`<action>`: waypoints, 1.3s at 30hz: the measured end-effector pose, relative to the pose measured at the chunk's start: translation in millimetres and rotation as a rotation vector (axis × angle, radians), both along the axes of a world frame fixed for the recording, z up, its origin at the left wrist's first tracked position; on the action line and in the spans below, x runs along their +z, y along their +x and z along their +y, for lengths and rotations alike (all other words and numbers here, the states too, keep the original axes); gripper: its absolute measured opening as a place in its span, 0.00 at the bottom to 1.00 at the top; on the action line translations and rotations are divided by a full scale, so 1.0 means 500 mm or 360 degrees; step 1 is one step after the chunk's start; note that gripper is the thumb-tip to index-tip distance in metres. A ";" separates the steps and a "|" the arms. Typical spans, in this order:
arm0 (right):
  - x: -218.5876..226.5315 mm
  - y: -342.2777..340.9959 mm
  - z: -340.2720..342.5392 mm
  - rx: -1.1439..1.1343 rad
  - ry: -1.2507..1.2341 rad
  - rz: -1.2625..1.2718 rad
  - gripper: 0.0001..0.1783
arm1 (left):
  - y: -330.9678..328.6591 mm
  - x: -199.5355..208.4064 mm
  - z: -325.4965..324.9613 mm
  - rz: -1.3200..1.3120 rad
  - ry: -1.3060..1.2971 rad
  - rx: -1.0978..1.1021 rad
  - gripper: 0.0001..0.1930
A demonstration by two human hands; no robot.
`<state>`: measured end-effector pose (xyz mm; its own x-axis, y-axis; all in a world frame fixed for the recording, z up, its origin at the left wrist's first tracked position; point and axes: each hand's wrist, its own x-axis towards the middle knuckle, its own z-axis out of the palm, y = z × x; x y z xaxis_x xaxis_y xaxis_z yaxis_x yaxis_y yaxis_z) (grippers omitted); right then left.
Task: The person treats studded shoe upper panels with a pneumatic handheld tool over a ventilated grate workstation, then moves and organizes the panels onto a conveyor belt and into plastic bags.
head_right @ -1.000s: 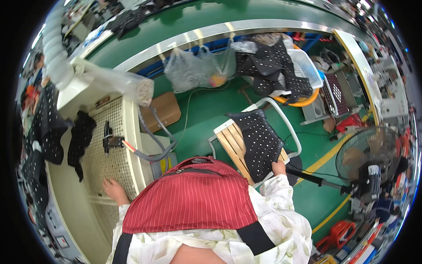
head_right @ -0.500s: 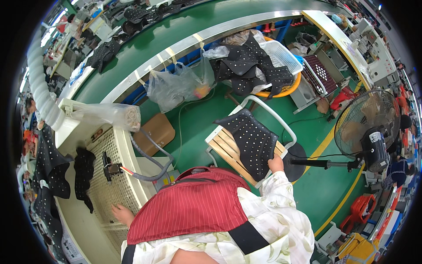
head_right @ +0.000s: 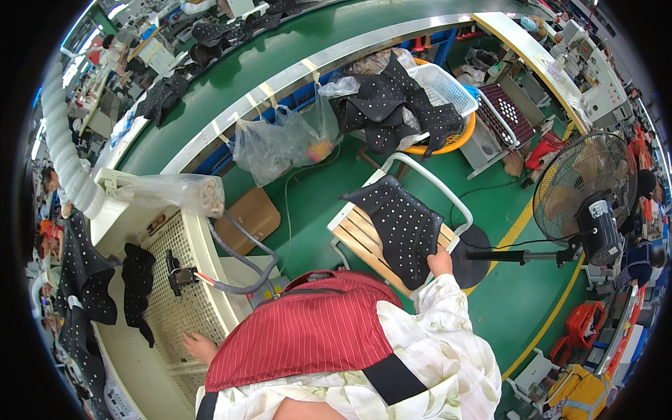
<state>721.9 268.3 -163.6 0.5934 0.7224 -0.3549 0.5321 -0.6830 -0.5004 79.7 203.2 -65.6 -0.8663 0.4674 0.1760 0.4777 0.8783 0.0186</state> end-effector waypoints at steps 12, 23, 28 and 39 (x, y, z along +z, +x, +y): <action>-0.067 0.039 -0.028 -0.0058 -0.0120 0.0106 0.30 | -0.005 -0.018 -0.015 0.0130 0.0082 -0.0036 0.22; -0.040 0.026 0.016 -0.0019 -0.0237 0.0089 0.28 | 0.017 0.013 0.003 -0.0042 0.0088 0.0058 0.23; -0.023 0.009 0.032 -0.0142 0.0081 -0.0098 0.29 | 0.011 0.010 0.000 -0.0044 0.0081 0.0062 0.23; -0.206 0.078 0.082 -0.0053 0.0071 0.0224 0.30 | 0.025 0.010 -0.007 -0.0038 0.0170 0.0210 0.24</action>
<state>760.9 309.4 -266.5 0.5642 0.7199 -0.4043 0.4319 -0.6746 -0.5986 92.0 199.9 -60.8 -0.9234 0.3293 0.1974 0.3568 0.9258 0.1250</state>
